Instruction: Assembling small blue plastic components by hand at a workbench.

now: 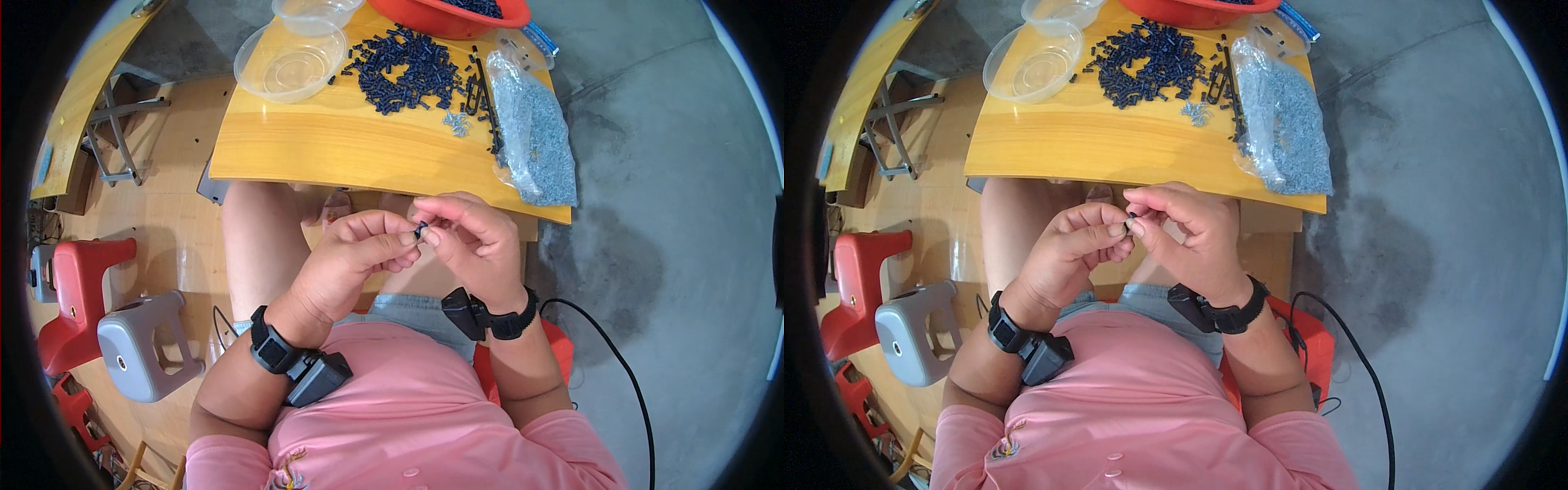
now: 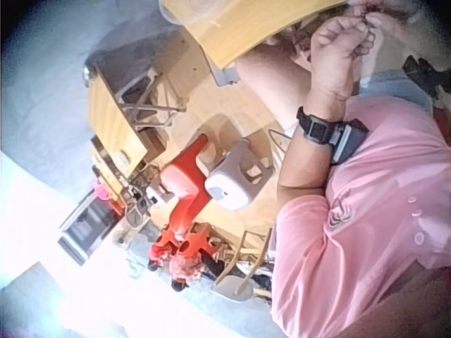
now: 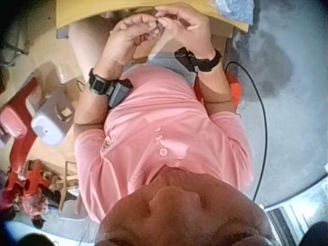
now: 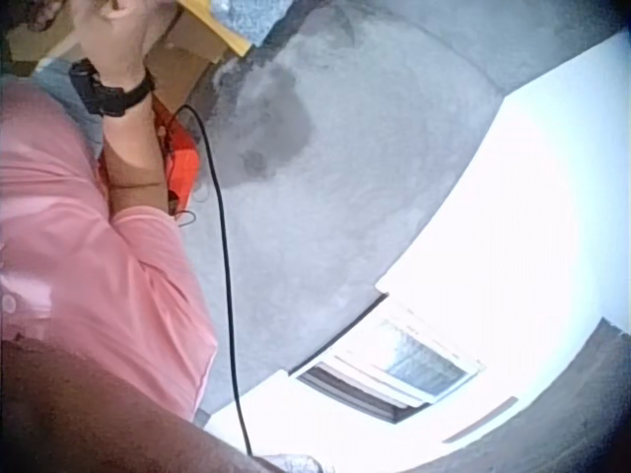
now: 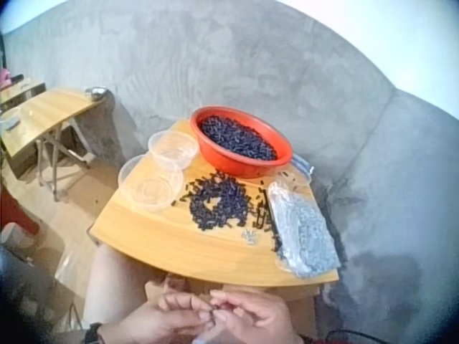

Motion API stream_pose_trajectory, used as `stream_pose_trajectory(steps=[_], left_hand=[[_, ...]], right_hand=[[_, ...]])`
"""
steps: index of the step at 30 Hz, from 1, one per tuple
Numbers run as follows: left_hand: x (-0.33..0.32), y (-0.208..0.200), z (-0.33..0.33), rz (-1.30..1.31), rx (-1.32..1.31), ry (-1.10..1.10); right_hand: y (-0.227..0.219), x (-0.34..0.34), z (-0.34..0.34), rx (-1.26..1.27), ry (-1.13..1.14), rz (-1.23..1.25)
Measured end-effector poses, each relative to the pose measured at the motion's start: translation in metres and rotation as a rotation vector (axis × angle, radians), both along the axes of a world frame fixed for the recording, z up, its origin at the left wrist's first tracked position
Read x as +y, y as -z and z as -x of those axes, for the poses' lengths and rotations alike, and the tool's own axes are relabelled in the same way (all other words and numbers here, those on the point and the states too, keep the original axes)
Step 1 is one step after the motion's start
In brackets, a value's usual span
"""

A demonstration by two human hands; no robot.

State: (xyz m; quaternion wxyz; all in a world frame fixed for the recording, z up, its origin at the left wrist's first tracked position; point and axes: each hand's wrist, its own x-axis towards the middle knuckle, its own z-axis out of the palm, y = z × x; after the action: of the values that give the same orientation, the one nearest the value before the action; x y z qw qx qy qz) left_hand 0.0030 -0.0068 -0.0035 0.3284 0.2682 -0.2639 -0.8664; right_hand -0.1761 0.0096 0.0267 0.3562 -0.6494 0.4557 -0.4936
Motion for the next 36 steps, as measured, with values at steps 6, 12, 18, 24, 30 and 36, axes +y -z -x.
stream_pose_trajectory(steps=[6,12,18,24,30,36], left_hand=[[0.001,-0.002,0.000,0.026,-0.039,-0.021],[0.001,-0.004,-0.003,0.000,-0.065,0.004],[0.000,0.002,-0.004,-0.073,-0.030,-0.042],[0.000,0.001,-0.004,-0.112,-0.032,-0.050],[0.000,-0.001,-0.007,-0.143,-0.043,-0.029],[0.003,-0.001,-0.004,-0.023,-0.141,-0.041]], right_hand=[[-0.006,0.000,0.004,0.136,0.009,0.036],[-0.010,0.005,0.002,0.203,0.008,0.047],[-0.014,0.004,-0.006,0.588,-0.003,0.290],[-0.002,0.003,-0.009,0.605,0.035,0.357],[-0.004,0.002,-0.010,0.596,0.044,0.362],[-0.005,0.004,-0.008,0.640,0.028,0.362]])
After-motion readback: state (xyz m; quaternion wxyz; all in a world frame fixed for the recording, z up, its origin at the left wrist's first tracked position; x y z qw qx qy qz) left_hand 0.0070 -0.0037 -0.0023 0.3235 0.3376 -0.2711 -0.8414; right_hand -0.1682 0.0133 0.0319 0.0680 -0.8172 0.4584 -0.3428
